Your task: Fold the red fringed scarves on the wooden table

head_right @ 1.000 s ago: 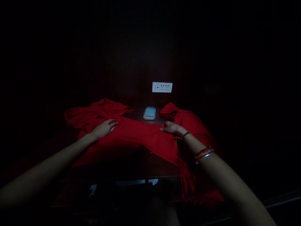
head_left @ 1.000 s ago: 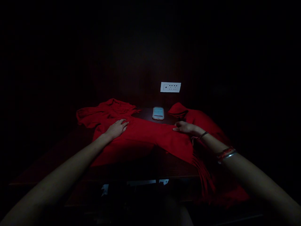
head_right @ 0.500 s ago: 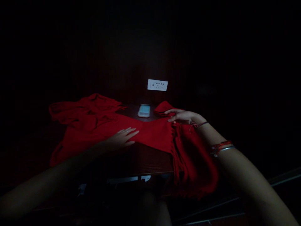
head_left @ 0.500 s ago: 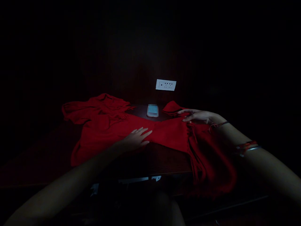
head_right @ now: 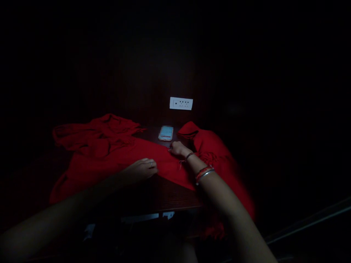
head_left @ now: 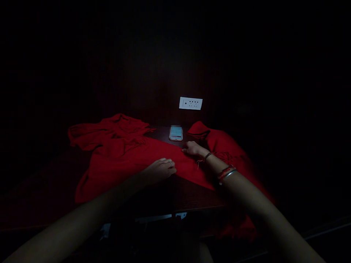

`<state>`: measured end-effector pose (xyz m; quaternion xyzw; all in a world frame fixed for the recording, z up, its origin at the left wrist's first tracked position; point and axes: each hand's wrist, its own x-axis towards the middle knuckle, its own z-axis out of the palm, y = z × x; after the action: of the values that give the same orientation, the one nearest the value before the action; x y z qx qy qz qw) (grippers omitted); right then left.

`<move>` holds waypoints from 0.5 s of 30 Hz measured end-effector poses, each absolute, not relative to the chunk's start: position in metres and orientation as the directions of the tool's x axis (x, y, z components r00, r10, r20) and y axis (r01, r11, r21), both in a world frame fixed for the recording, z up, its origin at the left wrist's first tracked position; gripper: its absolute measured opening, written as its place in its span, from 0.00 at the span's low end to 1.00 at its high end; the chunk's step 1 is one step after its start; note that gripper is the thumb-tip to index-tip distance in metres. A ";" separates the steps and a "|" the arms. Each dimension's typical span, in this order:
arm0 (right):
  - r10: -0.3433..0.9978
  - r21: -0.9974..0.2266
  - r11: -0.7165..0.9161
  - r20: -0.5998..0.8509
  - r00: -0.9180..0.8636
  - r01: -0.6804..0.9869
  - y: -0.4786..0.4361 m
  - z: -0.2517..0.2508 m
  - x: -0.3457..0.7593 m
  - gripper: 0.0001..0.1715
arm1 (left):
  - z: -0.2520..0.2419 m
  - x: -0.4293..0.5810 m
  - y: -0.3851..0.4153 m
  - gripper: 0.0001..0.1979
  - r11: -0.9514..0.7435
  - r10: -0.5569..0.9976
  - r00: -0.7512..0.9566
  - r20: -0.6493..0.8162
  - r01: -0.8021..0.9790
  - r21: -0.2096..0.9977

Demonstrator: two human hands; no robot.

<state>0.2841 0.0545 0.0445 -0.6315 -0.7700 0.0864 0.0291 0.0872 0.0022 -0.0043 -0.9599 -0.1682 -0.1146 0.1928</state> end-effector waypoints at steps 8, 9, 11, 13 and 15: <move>0.997 -0.339 0.076 0.018 -0.074 0.938 0.080 0.016 0.285 0.11 | 0.007 0.090 -0.001 0.05 -0.912 0.234 0.948 0.218 0.291 -0.288; 0.998 -0.355 0.055 0.015 -0.053 0.933 0.082 0.014 0.286 0.10 | 0.007 0.090 -0.002 0.05 -0.922 0.222 0.951 0.214 0.277 -0.272; 1.000 -0.383 0.020 0.009 -0.018 0.923 0.086 0.010 0.287 0.10 | 0.006 0.089 -0.001 0.05 -0.937 0.215 0.952 0.218 0.264 -0.229; 1.000 -0.404 -0.009 0.005 0.012 0.915 0.089 0.006 0.287 0.11 | 0.003 0.087 -0.001 0.06 -0.947 0.226 0.943 0.244 0.272 -0.173; 0.999 -0.419 -0.025 0.007 0.031 0.908 0.089 0.006 0.286 0.13 | 0.001 0.085 0.000 0.07 -0.954 0.229 0.935 0.270 0.270 -0.127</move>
<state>0.2863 0.0888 0.0057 -0.7007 -0.6805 0.1467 0.1564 0.0850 -0.0004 0.0015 -0.9804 -0.1273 -0.1269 0.0812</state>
